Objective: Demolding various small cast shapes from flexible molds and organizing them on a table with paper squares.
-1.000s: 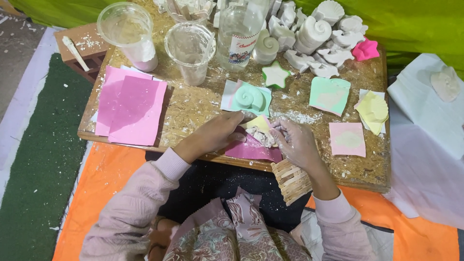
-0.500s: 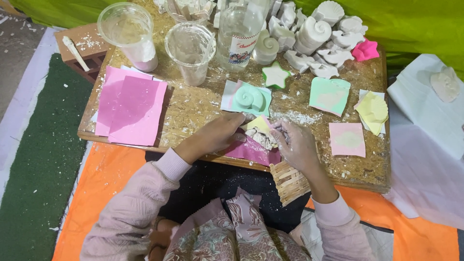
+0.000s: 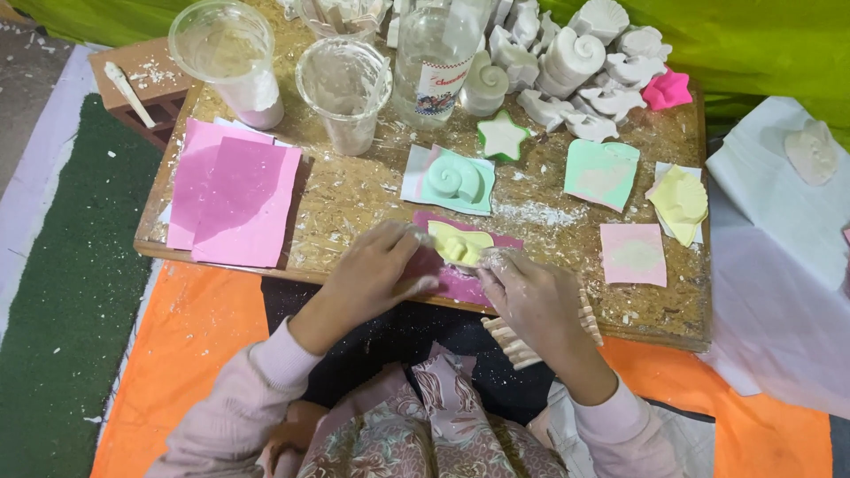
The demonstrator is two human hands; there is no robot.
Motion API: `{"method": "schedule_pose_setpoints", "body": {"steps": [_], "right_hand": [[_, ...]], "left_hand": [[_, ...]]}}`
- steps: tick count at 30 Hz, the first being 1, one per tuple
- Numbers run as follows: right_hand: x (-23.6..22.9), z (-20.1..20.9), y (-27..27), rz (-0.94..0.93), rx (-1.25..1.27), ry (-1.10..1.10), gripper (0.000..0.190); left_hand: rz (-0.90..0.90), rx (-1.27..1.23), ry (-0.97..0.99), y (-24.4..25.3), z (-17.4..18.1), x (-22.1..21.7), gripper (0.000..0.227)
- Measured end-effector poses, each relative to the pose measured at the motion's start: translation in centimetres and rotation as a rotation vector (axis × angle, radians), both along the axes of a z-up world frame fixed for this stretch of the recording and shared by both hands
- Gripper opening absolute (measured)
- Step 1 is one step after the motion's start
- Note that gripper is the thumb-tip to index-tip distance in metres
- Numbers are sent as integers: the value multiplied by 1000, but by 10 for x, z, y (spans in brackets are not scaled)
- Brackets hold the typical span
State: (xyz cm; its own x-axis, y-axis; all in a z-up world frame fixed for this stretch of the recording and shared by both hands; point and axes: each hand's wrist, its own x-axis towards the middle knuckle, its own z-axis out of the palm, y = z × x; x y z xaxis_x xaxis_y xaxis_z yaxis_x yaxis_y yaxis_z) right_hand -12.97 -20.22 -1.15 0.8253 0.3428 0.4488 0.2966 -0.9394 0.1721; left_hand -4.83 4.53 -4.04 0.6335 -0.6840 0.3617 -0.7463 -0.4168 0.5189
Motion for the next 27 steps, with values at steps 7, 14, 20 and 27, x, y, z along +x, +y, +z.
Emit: {"method": "schedule_pose_setpoints", "body": {"steps": [7, 14, 20, 27], "right_hand": [[8, 6, 1, -79, 271, 391, 18], [12, 19, 6, -155, 281, 560, 15], [15, 3, -7, -109, 437, 559, 18], [22, 0, -16, -109, 673, 621, 22]], "left_hand": [[64, 129, -147, 9, -11, -22, 36], [151, 62, -311, -1, -23, -32, 36], [172, 47, -393, -5, -26, -32, 28], [170, 53, -409, -4, -32, -31, 33]]}}
